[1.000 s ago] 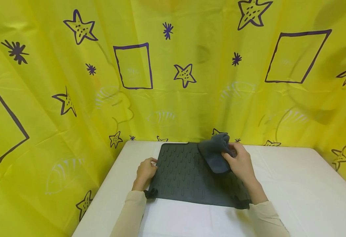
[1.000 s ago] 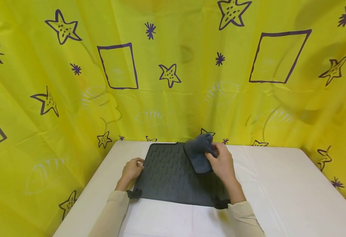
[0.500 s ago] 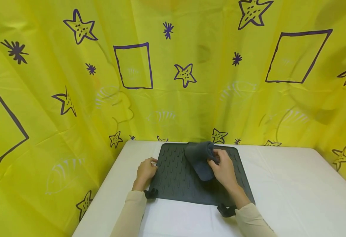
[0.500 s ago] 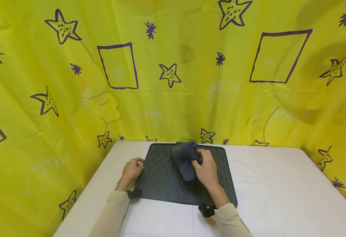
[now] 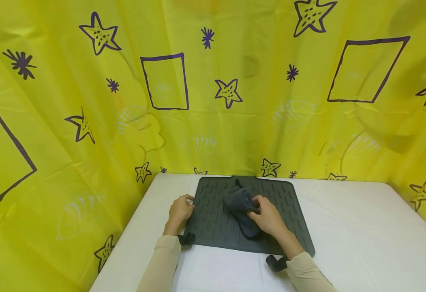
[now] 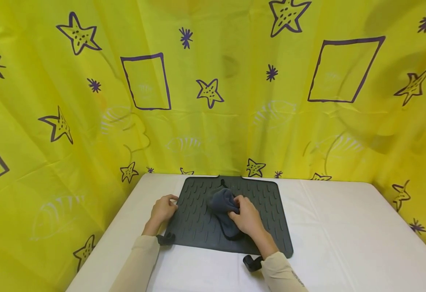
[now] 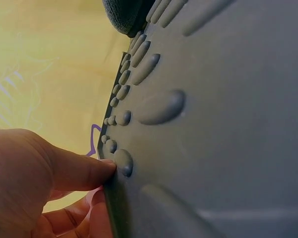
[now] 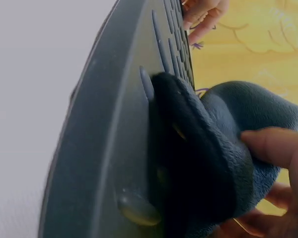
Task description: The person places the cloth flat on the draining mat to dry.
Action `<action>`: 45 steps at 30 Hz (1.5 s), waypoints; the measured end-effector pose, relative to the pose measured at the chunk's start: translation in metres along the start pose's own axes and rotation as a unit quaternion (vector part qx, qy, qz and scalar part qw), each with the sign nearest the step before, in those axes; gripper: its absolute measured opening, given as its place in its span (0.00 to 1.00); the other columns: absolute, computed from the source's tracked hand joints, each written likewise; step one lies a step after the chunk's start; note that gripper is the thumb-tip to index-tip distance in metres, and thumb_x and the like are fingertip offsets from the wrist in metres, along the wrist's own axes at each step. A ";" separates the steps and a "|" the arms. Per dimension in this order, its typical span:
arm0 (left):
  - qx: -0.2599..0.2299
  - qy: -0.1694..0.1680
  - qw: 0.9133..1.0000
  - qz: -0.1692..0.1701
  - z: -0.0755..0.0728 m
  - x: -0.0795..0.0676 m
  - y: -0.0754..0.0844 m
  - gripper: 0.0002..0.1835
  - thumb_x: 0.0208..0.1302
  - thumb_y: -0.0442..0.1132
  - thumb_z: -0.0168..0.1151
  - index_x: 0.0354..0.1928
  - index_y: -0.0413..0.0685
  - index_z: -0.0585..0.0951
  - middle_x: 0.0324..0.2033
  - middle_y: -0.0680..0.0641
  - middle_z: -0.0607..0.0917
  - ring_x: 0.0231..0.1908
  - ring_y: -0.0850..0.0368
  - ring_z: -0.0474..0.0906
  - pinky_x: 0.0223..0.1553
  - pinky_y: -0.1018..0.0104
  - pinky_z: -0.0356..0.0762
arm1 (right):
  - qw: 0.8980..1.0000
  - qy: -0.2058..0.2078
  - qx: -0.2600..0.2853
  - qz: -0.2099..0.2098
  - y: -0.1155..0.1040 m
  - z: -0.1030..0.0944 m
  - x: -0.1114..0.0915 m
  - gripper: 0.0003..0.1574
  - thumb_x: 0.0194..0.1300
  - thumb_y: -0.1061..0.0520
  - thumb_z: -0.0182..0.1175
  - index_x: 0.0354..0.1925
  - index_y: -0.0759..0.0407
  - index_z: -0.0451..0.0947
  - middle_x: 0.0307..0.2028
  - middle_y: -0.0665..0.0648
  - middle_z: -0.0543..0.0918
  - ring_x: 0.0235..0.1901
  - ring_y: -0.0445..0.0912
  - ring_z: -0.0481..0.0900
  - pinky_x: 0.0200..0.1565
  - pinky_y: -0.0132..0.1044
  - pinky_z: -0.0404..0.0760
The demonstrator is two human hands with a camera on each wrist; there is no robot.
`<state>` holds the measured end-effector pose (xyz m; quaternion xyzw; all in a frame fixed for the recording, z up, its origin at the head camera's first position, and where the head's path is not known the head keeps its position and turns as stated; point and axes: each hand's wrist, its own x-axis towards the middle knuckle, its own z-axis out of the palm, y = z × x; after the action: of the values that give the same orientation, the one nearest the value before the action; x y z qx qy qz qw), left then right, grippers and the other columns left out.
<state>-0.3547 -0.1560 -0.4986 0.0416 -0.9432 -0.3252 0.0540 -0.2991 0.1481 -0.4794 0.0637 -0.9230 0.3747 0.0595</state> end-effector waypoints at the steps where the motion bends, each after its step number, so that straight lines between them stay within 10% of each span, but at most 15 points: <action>1: 0.000 -0.001 1.000 -0.001 0.000 0.000 0.001 0.16 0.64 0.36 0.66 0.53 0.48 0.86 0.33 0.47 0.89 0.30 0.52 0.80 0.33 0.57 0.76 | 1.000 -0.011 0.000 -0.002 0.000 0.000 0.000 0.25 0.66 0.58 0.67 0.57 0.66 0.74 0.53 0.65 0.81 0.50 0.58 0.81 0.49 0.54 0.82; 13: -0.004 -0.002 1.000 0.031 -0.003 -0.002 0.008 0.19 0.65 0.38 0.66 0.57 0.44 0.84 0.37 0.43 0.86 0.34 0.50 0.81 0.35 0.54 0.78 | 0.989 -0.133 0.029 -0.058 0.011 -0.029 0.000 0.35 0.72 0.51 0.63 0.69 0.64 0.69 0.62 0.65 0.79 0.58 0.58 0.79 0.57 0.56 0.80; 22: -0.016 -0.016 0.988 0.150 -0.011 -0.016 0.042 0.08 0.68 0.38 0.66 0.46 0.45 0.84 0.37 0.44 0.83 0.37 0.52 0.78 0.37 0.56 0.77 | 0.992 -0.105 0.028 -0.061 0.026 -0.056 0.003 0.25 0.78 0.50 0.56 0.63 0.64 0.74 0.58 0.63 0.82 0.57 0.59 0.81 0.56 0.55 0.81; 36: 0.046 -0.205 0.932 0.295 0.021 -0.054 0.104 0.07 0.67 0.45 0.70 0.30 0.56 0.84 0.22 0.60 0.79 0.23 0.68 0.71 0.26 0.73 0.71 | 0.993 -0.098 -0.056 -0.013 0.037 -0.062 0.003 0.10 0.71 0.55 0.61 0.40 0.61 0.82 0.31 0.53 0.82 0.32 0.46 0.75 0.35 0.40 0.74; 45: 0.153 -0.213 0.912 0.315 0.051 -0.074 0.120 0.10 0.59 0.52 0.76 0.36 0.58 0.86 0.23 0.61 0.79 0.25 0.68 0.72 0.28 0.71 0.71 | 0.987 -0.148 -0.057 -0.024 0.036 -0.060 0.002 0.09 0.67 0.56 0.67 0.31 0.58 0.82 0.25 0.50 0.78 0.28 0.45 0.73 0.32 0.39 0.71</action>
<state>-0.2932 -0.0222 -0.4703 -0.3201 -0.9348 -0.1441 -0.0551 -0.3028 0.2160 -0.4612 0.1367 -0.9396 0.3068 -0.0655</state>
